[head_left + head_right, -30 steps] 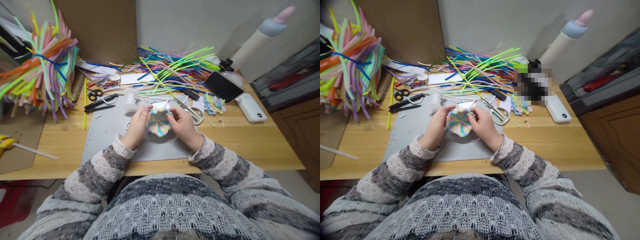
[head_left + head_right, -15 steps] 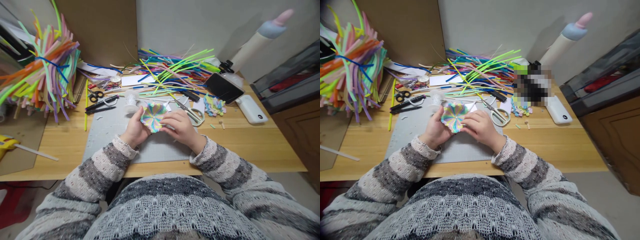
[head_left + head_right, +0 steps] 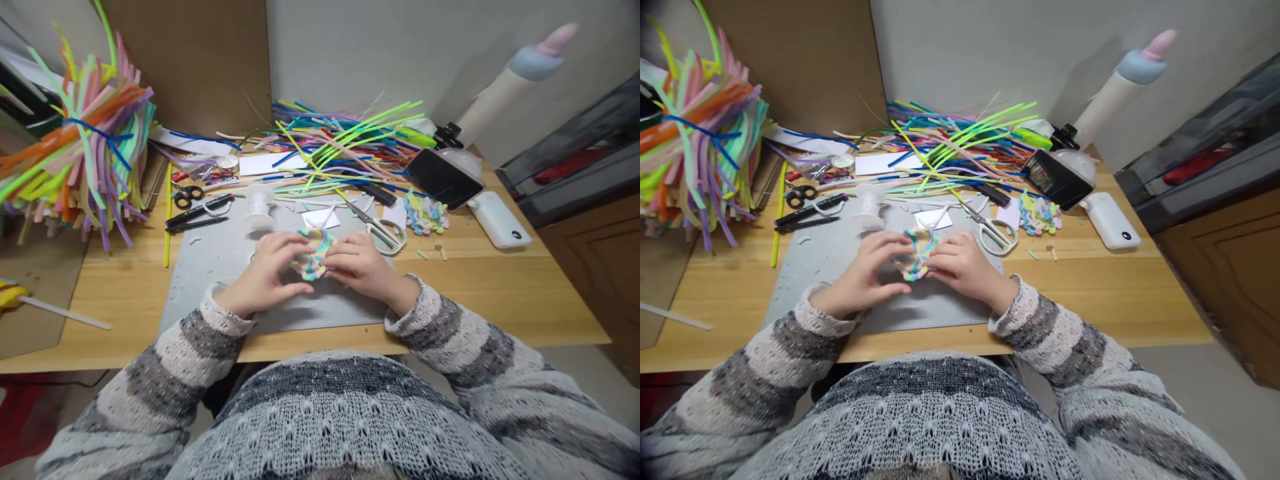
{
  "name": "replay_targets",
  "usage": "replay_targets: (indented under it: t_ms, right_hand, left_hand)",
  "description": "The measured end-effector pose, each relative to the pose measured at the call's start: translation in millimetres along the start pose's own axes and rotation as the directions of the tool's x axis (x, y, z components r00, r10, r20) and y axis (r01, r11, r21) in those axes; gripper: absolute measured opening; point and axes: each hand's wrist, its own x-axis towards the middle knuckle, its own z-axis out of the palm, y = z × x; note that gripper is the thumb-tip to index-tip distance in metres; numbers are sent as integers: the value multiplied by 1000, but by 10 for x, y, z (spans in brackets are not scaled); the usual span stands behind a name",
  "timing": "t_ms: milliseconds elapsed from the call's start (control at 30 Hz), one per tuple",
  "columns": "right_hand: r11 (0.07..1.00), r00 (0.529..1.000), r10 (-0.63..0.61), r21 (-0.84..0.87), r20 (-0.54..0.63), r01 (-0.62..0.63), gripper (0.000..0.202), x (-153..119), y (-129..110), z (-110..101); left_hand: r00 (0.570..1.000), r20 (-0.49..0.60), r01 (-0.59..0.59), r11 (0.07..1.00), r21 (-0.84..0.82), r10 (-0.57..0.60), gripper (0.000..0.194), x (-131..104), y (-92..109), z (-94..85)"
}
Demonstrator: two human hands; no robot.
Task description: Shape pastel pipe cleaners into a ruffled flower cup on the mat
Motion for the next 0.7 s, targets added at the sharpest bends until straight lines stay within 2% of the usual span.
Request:
replay_targets:
  t_ms: [67,133,167,533,700]
  right_hand:
    - [1000,999,17,10,37,-17,18,-42,-26,-6]
    - [999,997,40,6,61,-40,18,-68,-58,-12]
    - [999,997,46,4,68,-46,18,-74,-73,-14]
    - [991,996,48,121,75,-57,16,-111,-152,77]
    - [995,998,14,93,59,-20,18,-115,-127,111]
  left_hand:
    - [992,122,-56,992,111,42,30,-43,9,-42]
    - [986,160,-75,985,156,50,13,-57,10,-40]
    - [984,167,-86,982,168,57,10,-57,11,-33]
    - [972,223,-127,963,236,73,22,-110,36,56]
    - [974,221,-111,960,257,53,24,-106,26,69]
